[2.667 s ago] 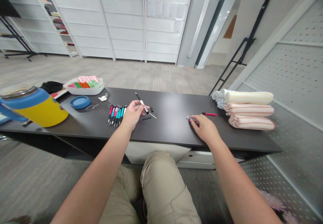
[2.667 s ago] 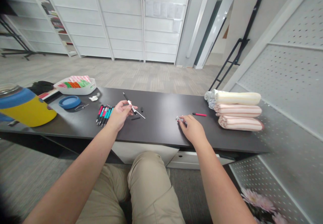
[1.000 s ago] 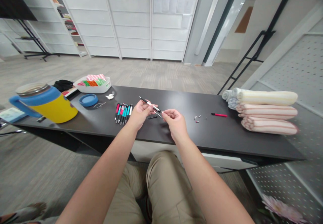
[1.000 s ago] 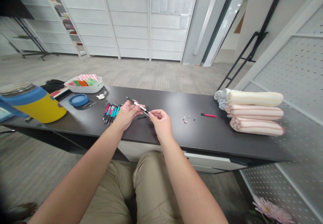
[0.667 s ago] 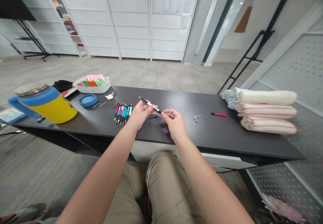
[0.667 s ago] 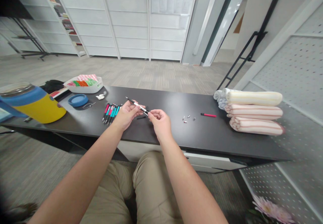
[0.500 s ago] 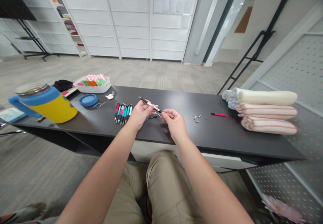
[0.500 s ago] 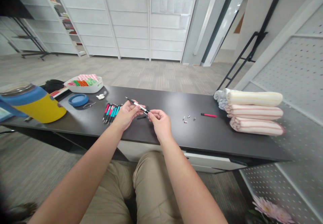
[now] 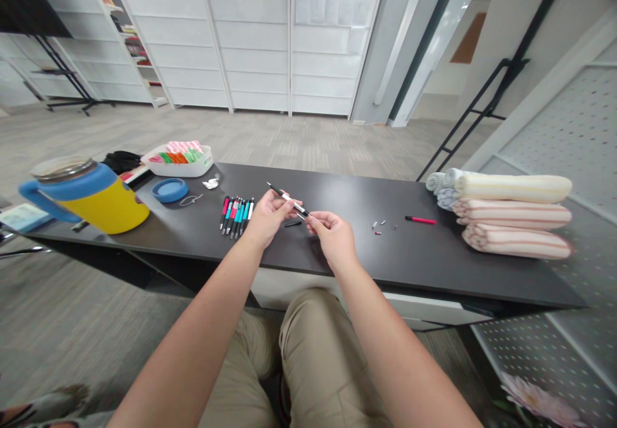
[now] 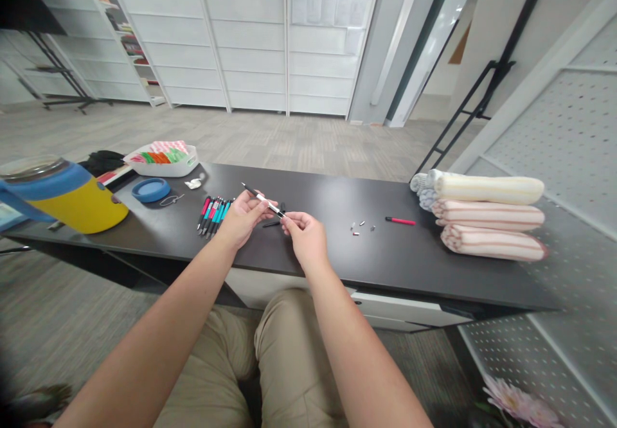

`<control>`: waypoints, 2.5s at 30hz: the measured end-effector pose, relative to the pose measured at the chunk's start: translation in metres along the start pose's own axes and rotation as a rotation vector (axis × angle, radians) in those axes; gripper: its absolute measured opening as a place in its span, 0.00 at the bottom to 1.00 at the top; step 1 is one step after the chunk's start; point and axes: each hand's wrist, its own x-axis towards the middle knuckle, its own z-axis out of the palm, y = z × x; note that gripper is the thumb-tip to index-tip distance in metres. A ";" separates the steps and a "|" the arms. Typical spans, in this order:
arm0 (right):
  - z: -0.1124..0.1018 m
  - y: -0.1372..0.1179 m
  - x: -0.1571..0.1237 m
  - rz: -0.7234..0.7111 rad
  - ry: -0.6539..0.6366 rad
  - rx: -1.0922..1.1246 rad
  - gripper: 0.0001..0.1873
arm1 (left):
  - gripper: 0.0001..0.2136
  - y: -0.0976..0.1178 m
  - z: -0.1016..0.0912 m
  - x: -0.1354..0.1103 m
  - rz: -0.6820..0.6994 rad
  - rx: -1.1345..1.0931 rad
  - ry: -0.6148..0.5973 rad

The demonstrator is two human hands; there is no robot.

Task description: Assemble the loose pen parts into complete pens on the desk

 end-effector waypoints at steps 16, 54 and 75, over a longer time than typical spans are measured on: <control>0.003 -0.002 -0.006 -0.122 -0.106 -0.324 0.19 | 0.21 0.001 0.000 0.000 0.016 -0.003 0.007; 0.002 -0.009 -0.009 -0.222 -0.121 -0.493 0.16 | 0.21 0.003 0.000 -0.001 0.008 -0.021 0.021; -0.001 -0.004 -0.005 -0.175 -0.167 -0.474 0.19 | 0.22 0.003 0.001 0.000 0.004 -0.031 0.018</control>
